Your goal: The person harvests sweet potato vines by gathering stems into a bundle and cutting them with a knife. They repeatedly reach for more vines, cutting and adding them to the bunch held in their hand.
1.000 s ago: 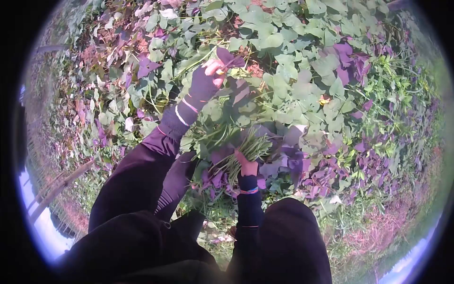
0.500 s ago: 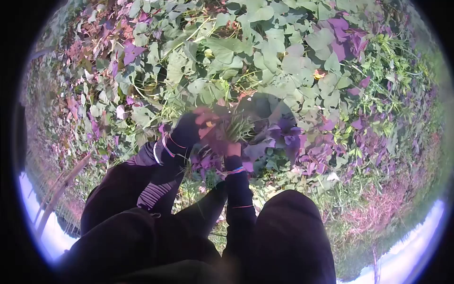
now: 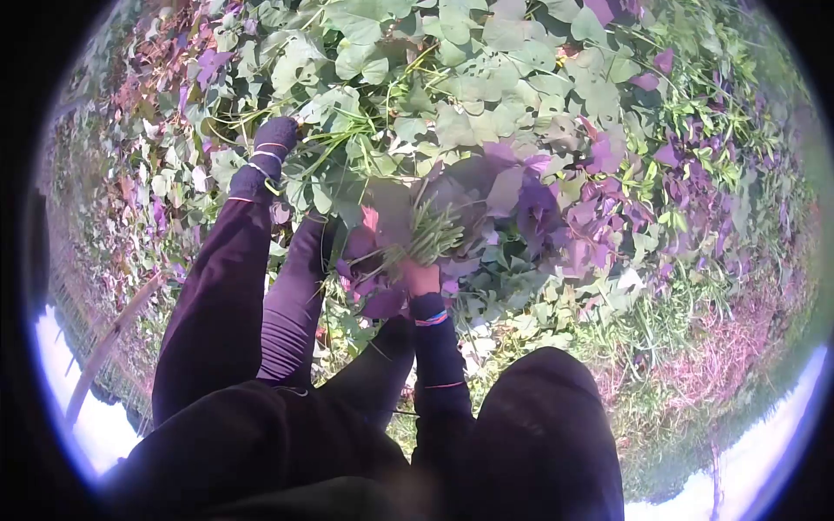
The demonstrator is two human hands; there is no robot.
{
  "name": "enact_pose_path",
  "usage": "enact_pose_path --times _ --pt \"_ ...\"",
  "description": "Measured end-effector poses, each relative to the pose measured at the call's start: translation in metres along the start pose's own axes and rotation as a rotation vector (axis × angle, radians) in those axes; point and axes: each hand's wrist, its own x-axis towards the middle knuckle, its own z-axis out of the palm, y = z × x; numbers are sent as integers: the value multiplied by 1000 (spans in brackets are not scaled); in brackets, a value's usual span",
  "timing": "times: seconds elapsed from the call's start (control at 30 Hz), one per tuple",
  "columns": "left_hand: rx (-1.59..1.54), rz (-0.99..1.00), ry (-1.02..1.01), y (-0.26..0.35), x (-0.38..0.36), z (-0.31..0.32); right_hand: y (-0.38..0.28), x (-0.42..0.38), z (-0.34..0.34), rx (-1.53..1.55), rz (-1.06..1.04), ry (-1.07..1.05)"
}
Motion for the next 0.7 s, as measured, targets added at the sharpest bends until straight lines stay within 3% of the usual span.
enact_pose_path --times 0.07,0.1,0.13,0.17,0.2,0.23,0.27,0.33,0.4,0.43,0.47,0.5,0.53,0.57,0.6,0.67,0.7 --pt "-361 176 129 -5 -20 24 11 -18 -15 97 73 47" --pt "-925 232 193 20 -51 30 14 -26 -21 111 -10 28" --pt "-755 273 145 45 -68 30 17 -33 -27 121 -94 11" --pt "-779 280 128 85 -120 -5 26 -37 -33 38 -67 27" --pt "-1004 292 32 105 -137 7 26 -43 -36 57 -81 40" --pt "-1044 454 162 125 -151 13 21 -51 -37 -24 -82 25" --pt "-1127 256 -143 139 -159 18 20 -57 -38 -105 -81 9" --pt "-2364 -7 -792 163 -155 55 25 -64 -44 -92 -91 24" --pt "-1533 181 -291 192 -173 38 25 -68 -53 -206 43 -44" --pt "-1658 217 -230 199 -167 44 24 -67 -57 -188 27 -61" --pt "-1404 287 42 207 -179 16 23 -66 -64 -172 27 -53" --pt "-1229 309 151 206 -185 -14 22 -64 -72 -60 -49 -51" --pt "-1358 413 322 215 -203 -49 21 -61 -81 52 -125 -45" --pt "-1067 477 612 215 -203 -69 11 -63 -90 197 -240 -68" --pt "-964 528 760 218 -209 -90 -4 -66 -99 340 -357 -90" --pt "-452 930 1098 229 -223 -111 -18 -65 -115 615 -473 -253" --pt "-480 903 829 240 -244 -117 -28 -71 -119 659 -483 -277"
